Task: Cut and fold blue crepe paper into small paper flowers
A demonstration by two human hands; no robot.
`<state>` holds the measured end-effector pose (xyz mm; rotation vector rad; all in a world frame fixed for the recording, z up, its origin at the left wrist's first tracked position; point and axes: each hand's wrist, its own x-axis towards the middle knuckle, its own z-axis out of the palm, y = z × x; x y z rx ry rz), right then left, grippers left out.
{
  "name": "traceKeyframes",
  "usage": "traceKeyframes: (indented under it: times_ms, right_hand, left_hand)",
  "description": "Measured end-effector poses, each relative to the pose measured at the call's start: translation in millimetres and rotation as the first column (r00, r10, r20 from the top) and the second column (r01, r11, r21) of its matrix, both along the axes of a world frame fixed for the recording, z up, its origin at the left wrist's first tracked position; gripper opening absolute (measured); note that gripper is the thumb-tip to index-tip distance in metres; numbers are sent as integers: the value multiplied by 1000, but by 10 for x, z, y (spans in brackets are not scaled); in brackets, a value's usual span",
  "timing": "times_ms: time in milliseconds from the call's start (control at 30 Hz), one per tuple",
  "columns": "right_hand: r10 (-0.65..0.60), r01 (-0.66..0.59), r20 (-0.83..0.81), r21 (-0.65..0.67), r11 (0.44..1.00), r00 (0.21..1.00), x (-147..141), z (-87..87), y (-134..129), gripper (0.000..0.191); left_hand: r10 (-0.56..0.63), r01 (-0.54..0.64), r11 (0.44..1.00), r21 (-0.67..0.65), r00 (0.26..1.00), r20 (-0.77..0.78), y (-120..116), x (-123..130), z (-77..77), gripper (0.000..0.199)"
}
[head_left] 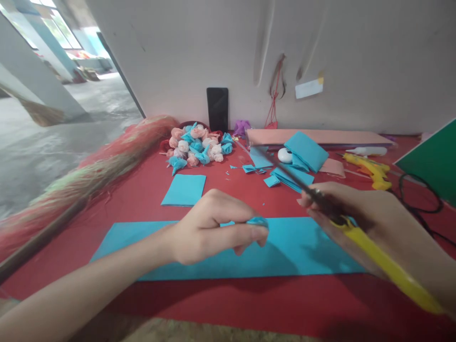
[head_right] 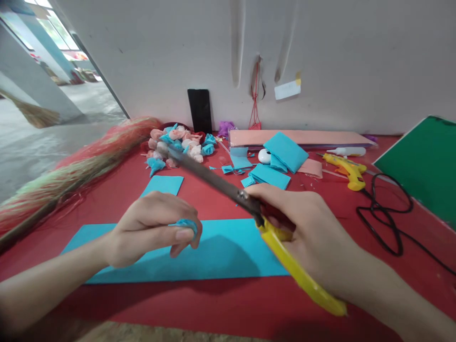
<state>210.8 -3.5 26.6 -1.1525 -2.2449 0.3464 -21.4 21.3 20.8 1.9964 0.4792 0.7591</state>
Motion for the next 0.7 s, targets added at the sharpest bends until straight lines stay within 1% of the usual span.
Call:
traceKeyframes:
  times_ms: [33,67,100,133,167,200,233,333,433,500,633,700]
  right_hand:
    - [-48,32,-143,-111,993,989,-45,-15,-13,8]
    - [-108,41,-279,-237,971,954,-88,-32,-29,5]
    - [-156,7,-382,-364,931,911,-127,-49,-45,8]
    - [-200,-44,-465,-462,886,862,-160,-66,-59,14]
    - [-220,-111,-525,-527,842,822,-186,-84,-71,19]
    - [-221,-174,-573,-554,814,789,-205,-102,-80,24]
    - [-210,-226,-611,-557,800,763,-217,-120,-85,28]
    - [-198,-317,-673,-561,765,713,-232,-162,-95,32]
    - [-227,-354,-688,-594,722,689,-242,-184,-103,35]
    - [-222,-363,-684,-600,713,695,-252,-195,-103,36]
    - [-233,-365,-679,-614,700,696,-251,-226,-97,37]
    - [-246,-383,-694,-617,688,677,-231,-243,-98,35]
  left_hand:
    - [-14,14,1000,-10,1000,-20,-6,13,-1,34]
    - [-25,24,999,-23,999,-42,-13,27,-4,34]
    - [-30,27,999,-41,998,-62,-22,44,-11,33]
    - [-32,27,998,-58,996,-80,-32,62,-20,33]
    - [-30,24,997,-72,995,-95,-43,83,-30,32]
    - [-26,18,997,-78,994,-106,-54,104,-43,31]
    - [-21,12,997,-77,993,-116,-65,126,-55,29]
    - [-12,5,999,-51,990,-141,-95,183,-92,24]
    - [10,-17,1000,-27,975,-221,-121,224,-117,22]
    - [34,-38,999,-12,960,-276,-138,245,-127,21]
    - [67,-63,998,23,957,-282,-168,273,-134,18]
    - [86,-89,996,4,956,-280,-169,278,-131,20]
